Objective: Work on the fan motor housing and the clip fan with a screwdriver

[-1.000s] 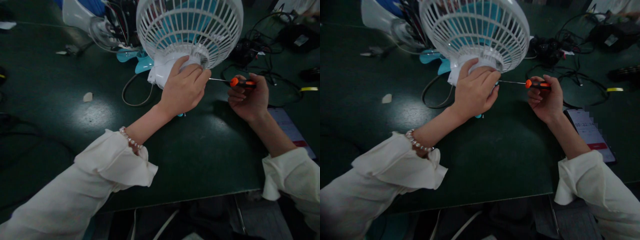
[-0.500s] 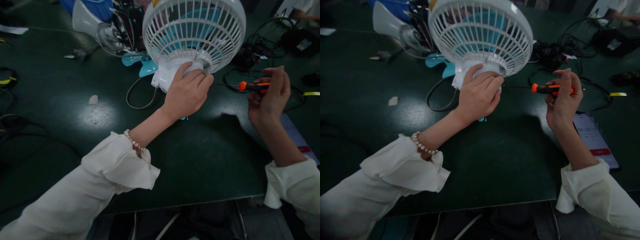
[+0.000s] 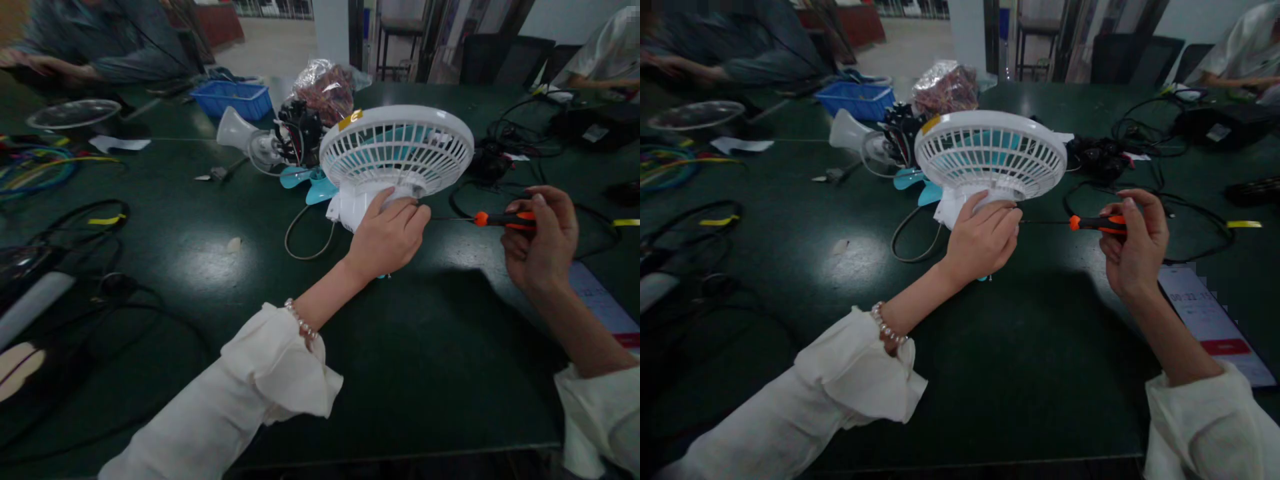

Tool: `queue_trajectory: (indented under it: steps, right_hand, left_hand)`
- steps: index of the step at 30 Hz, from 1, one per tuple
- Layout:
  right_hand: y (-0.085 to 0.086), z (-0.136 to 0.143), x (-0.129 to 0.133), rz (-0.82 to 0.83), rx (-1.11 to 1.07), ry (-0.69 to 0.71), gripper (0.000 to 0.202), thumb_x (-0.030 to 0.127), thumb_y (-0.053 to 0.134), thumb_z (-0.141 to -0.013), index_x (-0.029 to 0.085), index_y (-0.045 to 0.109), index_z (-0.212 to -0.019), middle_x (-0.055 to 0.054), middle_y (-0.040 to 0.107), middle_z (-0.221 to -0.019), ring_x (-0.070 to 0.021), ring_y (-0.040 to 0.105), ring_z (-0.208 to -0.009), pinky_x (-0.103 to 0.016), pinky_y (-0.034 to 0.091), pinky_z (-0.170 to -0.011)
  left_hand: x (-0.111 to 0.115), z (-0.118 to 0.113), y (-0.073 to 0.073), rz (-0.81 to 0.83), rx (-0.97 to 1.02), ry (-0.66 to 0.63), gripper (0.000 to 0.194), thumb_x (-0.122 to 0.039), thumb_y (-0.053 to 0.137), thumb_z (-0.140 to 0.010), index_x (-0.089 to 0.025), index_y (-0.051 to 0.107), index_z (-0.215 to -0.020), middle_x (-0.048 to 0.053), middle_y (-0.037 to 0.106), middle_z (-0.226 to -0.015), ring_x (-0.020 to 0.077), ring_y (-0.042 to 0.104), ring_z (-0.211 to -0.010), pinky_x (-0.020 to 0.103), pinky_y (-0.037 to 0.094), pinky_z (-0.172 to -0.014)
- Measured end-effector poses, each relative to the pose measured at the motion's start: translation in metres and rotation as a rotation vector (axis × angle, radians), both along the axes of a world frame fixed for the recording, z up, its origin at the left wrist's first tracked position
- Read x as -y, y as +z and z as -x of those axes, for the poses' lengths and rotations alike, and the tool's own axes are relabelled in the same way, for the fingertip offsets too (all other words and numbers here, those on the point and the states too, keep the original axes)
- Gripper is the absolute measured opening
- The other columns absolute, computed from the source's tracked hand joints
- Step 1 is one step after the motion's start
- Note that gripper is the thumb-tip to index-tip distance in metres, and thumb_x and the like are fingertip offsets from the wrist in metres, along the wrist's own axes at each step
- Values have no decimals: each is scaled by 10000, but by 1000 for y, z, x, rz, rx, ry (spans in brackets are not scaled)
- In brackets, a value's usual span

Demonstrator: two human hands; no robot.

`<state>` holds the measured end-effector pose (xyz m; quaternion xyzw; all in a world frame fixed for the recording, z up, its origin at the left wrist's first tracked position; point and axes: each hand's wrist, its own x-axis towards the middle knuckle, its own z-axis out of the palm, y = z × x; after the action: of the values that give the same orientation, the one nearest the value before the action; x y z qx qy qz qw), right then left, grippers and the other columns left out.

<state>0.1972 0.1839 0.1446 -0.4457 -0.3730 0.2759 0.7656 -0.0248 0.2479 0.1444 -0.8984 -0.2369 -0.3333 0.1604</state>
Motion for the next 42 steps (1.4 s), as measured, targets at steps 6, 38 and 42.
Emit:
queue_trajectory:
  steps: [6,38,42]
  right_hand:
    - [-1,-6,2,-12,-136,206,285,153,546,-650,207,631,-916,-2,662,-752,-37,339,-326,-182,163,-302]
    - [-29,-6,-8,485,-273,159,307,420,727,-735,219,725,-967,6,653,-733,-12,391,-389,-125,309,-309]
    - [-34,-6,-8,486,-237,147,371,509,631,-780,185,724,-933,-30,653,-711,-69,482,-460,-166,388,-359]
  left_hand:
    - [-1,2,1,-20,-11,-2,248,-204,386,-941,-127,569,-1090,69,688,-1021,175,587,-1101,421,322,-1103]
    - [2,8,4,-27,-57,6,245,-222,392,-942,-137,576,-1079,62,689,-1028,173,584,-1107,417,348,-1086]
    - [2,8,4,-29,-67,13,255,-222,385,-944,-136,578,-1086,75,688,-1053,176,581,-1116,416,356,-1080]
